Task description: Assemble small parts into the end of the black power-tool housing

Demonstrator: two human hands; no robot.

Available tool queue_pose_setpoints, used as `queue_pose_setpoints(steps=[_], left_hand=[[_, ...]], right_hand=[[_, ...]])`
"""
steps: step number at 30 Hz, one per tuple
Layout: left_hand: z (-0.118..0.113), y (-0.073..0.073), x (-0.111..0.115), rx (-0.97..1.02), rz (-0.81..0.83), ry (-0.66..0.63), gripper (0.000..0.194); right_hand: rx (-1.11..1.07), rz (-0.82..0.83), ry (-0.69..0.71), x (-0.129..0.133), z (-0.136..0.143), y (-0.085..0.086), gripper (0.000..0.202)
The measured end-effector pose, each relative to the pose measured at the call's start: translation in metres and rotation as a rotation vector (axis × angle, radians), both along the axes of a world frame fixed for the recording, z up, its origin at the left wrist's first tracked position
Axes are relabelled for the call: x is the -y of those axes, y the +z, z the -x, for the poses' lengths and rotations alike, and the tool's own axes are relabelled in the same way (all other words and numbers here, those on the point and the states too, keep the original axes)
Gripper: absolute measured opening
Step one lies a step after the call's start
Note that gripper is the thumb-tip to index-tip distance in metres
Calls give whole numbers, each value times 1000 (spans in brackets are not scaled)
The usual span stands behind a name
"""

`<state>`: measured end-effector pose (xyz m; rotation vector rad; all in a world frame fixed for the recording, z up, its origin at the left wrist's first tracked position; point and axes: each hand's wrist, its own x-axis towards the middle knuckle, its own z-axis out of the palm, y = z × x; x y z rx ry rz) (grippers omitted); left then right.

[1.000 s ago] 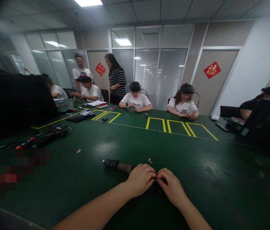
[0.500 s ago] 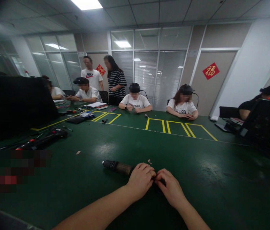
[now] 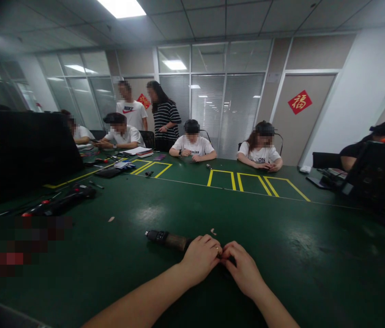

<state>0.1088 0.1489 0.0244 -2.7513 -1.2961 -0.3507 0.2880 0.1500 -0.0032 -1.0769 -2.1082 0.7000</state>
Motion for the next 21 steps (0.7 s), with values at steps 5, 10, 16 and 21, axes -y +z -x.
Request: queue_pose_setpoints(steps=[5,10,16,21], left_hand=[[-7,-1,-2,-12,25,31,20],[-7,-1,-2,20,58,48,18],[4,1,-1,94,76,-24,14],[9,0,-2,151,85,-53,12]], right_hand=[[-9,30,-11,-1,1,2,15],[-6,29,-51,-2,2,-2,17],[-4,1,-120,-1,5,-8,18],[-13,-5,-117,-1,4,-10,18]])
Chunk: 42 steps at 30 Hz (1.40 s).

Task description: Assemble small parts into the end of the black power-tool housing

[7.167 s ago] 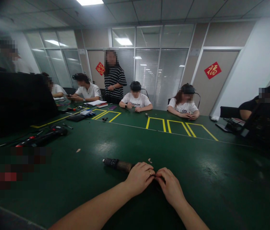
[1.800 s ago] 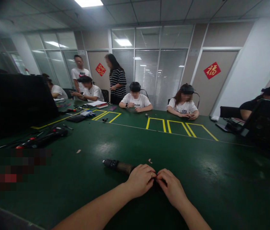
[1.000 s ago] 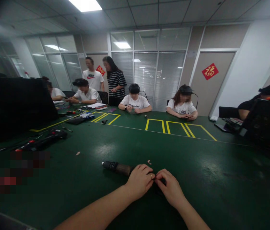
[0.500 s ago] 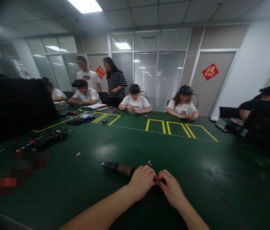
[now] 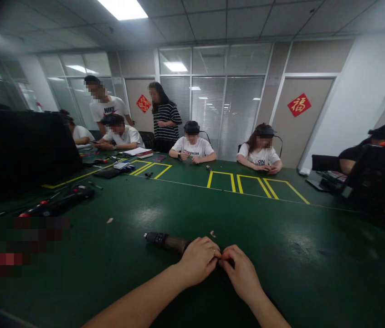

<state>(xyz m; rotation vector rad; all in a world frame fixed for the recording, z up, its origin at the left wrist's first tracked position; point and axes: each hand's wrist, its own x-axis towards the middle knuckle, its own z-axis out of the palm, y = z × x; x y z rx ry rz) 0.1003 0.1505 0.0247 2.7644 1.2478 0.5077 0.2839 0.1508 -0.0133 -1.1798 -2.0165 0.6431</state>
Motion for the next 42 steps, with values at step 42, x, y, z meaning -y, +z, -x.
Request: queue_pose_setpoints(steps=[42], left_hand=[[-2,0,-2,-147,-73,-48,14]], right_hand=[[-12,39,103,0,-3,8,12]])
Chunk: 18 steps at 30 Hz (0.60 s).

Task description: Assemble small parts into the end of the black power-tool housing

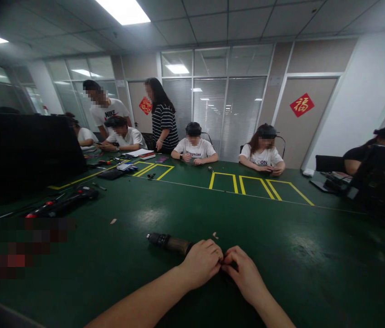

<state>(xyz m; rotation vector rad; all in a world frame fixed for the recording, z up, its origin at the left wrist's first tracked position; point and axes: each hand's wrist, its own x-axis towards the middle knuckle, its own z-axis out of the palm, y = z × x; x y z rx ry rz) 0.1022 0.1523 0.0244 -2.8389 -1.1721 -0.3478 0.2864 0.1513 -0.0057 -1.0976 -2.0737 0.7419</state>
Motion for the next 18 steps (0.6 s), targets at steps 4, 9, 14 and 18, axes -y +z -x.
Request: queue_pose_setpoints(steps=[4,9,14,18], left_hand=[[0,0,0,2,7,6,14],[0,1,1,8,20,8,14],[0,1,2,24,39,22,14],[3,2,2,48,57,20,15]], right_hand=[[27,15,38,3,-1,7,11],[78,-10,66,5,-3,10,11],[84,-53,8,3,-2,2,11],[91,-50,-25,2,-1,-2,12]])
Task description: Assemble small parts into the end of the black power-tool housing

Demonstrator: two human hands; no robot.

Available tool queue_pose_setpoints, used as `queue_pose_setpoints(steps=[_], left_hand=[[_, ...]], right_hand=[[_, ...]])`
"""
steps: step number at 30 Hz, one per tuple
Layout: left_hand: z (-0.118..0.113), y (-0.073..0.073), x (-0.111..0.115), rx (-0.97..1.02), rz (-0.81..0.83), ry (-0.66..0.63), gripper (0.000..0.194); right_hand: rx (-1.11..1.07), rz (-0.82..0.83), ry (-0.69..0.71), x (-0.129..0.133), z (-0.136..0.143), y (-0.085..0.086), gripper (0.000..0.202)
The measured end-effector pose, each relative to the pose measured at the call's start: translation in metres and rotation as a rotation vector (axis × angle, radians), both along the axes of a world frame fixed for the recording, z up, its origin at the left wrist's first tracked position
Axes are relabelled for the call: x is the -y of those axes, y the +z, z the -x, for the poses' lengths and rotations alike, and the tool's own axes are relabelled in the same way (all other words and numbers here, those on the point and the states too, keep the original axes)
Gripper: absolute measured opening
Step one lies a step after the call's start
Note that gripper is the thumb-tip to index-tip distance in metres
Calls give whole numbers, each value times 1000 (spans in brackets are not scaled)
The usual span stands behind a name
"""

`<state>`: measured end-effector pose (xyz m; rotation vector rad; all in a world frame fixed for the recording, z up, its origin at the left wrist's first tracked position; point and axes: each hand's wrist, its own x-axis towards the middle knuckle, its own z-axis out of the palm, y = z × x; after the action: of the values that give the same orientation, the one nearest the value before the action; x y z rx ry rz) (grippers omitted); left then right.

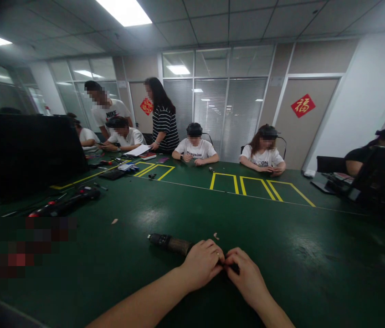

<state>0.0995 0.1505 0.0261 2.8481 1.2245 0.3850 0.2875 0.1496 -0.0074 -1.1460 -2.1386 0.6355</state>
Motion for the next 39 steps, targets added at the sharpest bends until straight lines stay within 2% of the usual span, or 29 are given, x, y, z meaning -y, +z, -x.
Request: queue_pose_setpoints(steps=[7,14,25,35,39], left_hand=[[5,-1,-1,140,60,2,12],[6,1,-3,61,6,-46,15],[-1,1,-2,-22,-28,-11,14],[-3,-3,0,19,-72,67,17],[-1,-2,1,17,-82,34,16]], right_hand=[[-10,-7,12,2,-1,0,19],[1,-11,21,1,-3,2,18],[60,-38,21,4,-1,5,13],[10,-5,52,1,-1,2,20],[-10,2,38,2,-1,2,19]])
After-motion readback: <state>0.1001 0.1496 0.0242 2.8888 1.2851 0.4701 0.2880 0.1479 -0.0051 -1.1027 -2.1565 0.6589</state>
